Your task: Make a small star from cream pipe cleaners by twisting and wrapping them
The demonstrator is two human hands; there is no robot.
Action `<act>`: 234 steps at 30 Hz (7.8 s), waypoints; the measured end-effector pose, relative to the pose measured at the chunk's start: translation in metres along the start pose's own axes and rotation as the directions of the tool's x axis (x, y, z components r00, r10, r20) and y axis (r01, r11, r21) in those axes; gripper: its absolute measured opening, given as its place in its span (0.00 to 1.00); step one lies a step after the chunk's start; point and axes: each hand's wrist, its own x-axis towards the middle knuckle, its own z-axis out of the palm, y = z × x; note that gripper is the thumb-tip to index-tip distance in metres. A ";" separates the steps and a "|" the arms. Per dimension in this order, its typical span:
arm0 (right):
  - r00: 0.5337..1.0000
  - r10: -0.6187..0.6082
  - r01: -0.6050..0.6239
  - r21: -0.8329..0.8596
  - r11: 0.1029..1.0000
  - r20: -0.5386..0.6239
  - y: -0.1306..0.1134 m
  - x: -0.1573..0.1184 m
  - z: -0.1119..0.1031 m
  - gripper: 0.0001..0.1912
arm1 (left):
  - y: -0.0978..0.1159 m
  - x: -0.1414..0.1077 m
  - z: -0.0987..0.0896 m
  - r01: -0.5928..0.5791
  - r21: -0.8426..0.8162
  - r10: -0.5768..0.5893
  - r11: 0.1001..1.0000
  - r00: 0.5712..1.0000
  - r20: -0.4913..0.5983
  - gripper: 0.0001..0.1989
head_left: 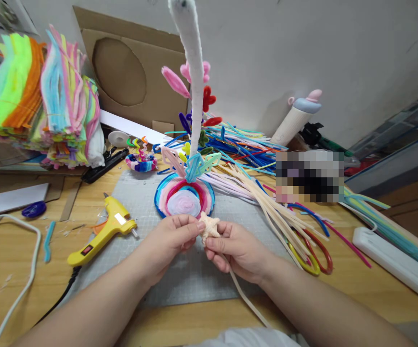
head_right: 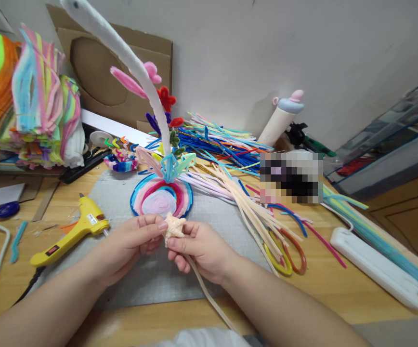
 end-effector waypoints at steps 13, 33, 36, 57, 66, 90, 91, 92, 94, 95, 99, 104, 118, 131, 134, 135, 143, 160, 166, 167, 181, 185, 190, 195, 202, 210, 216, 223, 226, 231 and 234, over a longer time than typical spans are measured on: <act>0.999 -0.030 0.031 -0.050 0.998 0.018 0.000 0.000 0.002 0.12 | -0.004 0.002 0.000 -0.030 -0.066 0.026 0.997 0.998 -0.056 0.11; 0.997 0.050 -0.044 -0.098 0.994 0.052 -0.015 -0.006 -0.005 0.10 | 0.003 -0.002 0.000 0.005 -0.145 0.014 0.989 0.992 0.126 0.06; 0.996 0.048 -0.040 -0.105 0.994 0.073 -0.023 -0.009 -0.009 0.10 | 0.004 -0.005 -0.003 0.089 -0.242 -0.033 0.966 0.974 0.226 0.06; 0.848 -0.495 0.508 -0.556 0.658 0.189 -0.016 -0.015 -0.003 0.02 | 0.002 -0.006 -0.004 0.229 -0.248 -0.152 0.941 0.943 0.294 0.06; 0.636 -0.691 0.685 -0.663 0.302 0.343 -0.010 -0.015 -0.005 0.07 | 0.001 -0.006 0.001 0.164 -0.322 -0.065 0.932 0.953 0.297 0.05; 0.827 -0.549 0.433 -0.490 0.757 -0.118 0.005 -0.009 0.005 0.08 | -0.004 -0.003 0.005 -0.098 -0.173 0.107 0.980 0.993 0.045 0.07; 0.840 -0.518 0.408 -0.444 0.798 -0.159 0.007 -0.008 0.007 0.09 | -0.006 -0.003 0.006 -0.119 -0.168 0.125 0.979 0.992 0.024 0.08; 0.849 -0.494 0.389 -0.411 0.824 -0.188 0.007 -0.007 0.007 0.10 | -0.007 -0.002 0.006 -0.141 -0.157 0.144 0.977 0.990 0.008 0.08; 0.856 -0.471 0.372 -0.380 0.847 -0.213 0.006 -0.006 0.008 0.11 | -0.008 -0.001 0.006 -0.172 -0.122 0.173 0.977 0.985 -0.007 0.08; 0.856 -0.469 0.370 -0.377 0.849 -0.216 0.005 -0.006 0.008 0.11 | -0.008 -0.001 0.005 -0.179 -0.103 0.180 0.978 0.984 -0.006 0.08; 0.872 -0.446 0.358 -0.362 0.861 -0.200 0.001 -0.005 0.006 0.11 | -0.006 0.000 0.004 -0.155 -0.057 0.157 0.986 0.987 0.033 0.08; 0.943 -0.309 0.283 -0.196 0.939 -0.121 0.001 -0.003 0.002 0.11 | -0.006 0.000 0.004 -0.134 -0.088 0.137 0.987 0.990 0.031 0.06; 0.724 -0.677 0.608 -0.589 0.533 0.135 -0.002 -0.005 -0.006 0.07 | 0.000 -0.002 0.000 0.101 -0.277 -0.046 0.956 0.979 0.198 0.07; 0.538 -0.534 0.806 -0.584 0.099 0.652 -0.024 -0.020 -0.006 0.04 | -0.001 -0.008 -0.007 0.424 -0.194 -0.301 0.885 0.838 0.455 0.06; 0.496 -0.534 0.834 -0.547 0.074 0.685 -0.023 -0.020 -0.005 0.05 | -0.003 -0.008 -0.009 0.445 -0.143 -0.326 0.884 0.806 0.494 0.06; 0.487 -0.532 0.841 -0.537 0.070 0.693 -0.023 -0.020 -0.004 0.05 | -0.004 -0.008 -0.010 0.450 -0.128 -0.332 0.884 0.797 0.505 0.06; 0.547 -0.515 0.800 -0.594 0.088 0.660 -0.022 -0.023 -0.001 0.07 | -0.002 -0.008 -0.007 0.437 -0.125 -0.318 0.891 0.796 0.514 0.06; 0.617 -0.543 0.740 -0.656 0.152 0.570 -0.021 -0.024 0.001 0.06 | 0.003 -0.012 -0.002 0.275 -0.105 -0.207 0.956 0.881 0.424 0.07; 0.613 -0.544 0.744 -0.650 0.154 0.573 -0.022 -0.024 0.002 0.05 | 0.004 -0.011 -0.002 0.267 -0.091 -0.212 0.959 0.895 0.393 0.08; 0.617 -0.541 0.742 -0.651 0.159 0.571 -0.022 -0.024 0.001 0.05 | 0.004 -0.011 -0.002 0.268 -0.089 -0.213 0.959 0.893 0.396 0.08; 0.645 -0.500 0.720 -0.679 0.143 0.578 -0.022 -0.024 0.001 0.07 | 0.002 -0.010 -0.003 0.208 -0.059 -0.168 0.976 0.903 0.395 0.08; 0.635 -0.549 0.726 -0.663 0.184 0.543 -0.022 -0.024 0.002 0.06 | 0.003 -0.011 -0.002 0.208 -0.080 -0.164 0.975 0.912 0.377 0.08; 0.648 -0.539 0.708 -0.686 0.166 0.538 -0.023 -0.026 0.003 0.08 | 0.003 -0.011 -0.003 0.193 -0.076 -0.152 0.978 0.915 0.374 0.08; 0.665 -0.561 0.675 -0.718 0.171 0.492 -0.022 -0.025 0.003 0.07 | 0.004 -0.012 0.000 0.189 -0.110 -0.143 0.976 0.933 0.329 0.08; 0.627 -0.562 0.712 -0.689 0.134 0.539 -0.022 -0.022 0.001 0.04 | 0.006 -0.012 0.003 0.226 -0.097 -0.184 0.969 0.929 0.322 0.07; 0.677 -0.551 0.668 -0.722 0.182 0.488 -0.019 -0.022 -0.001 0.04 | 0.005 -0.012 0.003 0.125 0.034 -0.129 0.992 0.952 0.278 0.09; 0.717 -0.585 0.629 -0.714 0.307 0.380 -0.016 -0.023 0.003 0.04 | 0.006 -0.012 0.005 0.030 0.080 -0.048 0.996 0.973 0.227 0.09; 0.856 -0.512 0.471 -0.512 0.719 0.068 -0.006 -0.018 0.007 0.04 | 0.004 -0.012 0.008 -0.194 0.211 0.173 0.958 0.979 0.112 0.05; 0.896 -0.444 0.402 -0.398 0.825 -0.015 -0.002 -0.016 0.009 0.07 | 0.005 -0.012 0.010 -0.260 0.320 0.260 0.911 0.965 0.042 0.04; 0.878 -0.478 0.445 -0.380 0.811 0.007 -0.002 -0.015 0.009 0.05 | 0.006 -0.013 0.010 -0.271 0.374 0.279 0.887 0.960 0.033 0.03; 0.863 -0.504 0.472 -0.398 0.786 0.028 -0.003 -0.015 0.008 0.03 | 0.005 -0.013 0.009 -0.278 0.370 0.279 0.886 0.959 0.051 0.03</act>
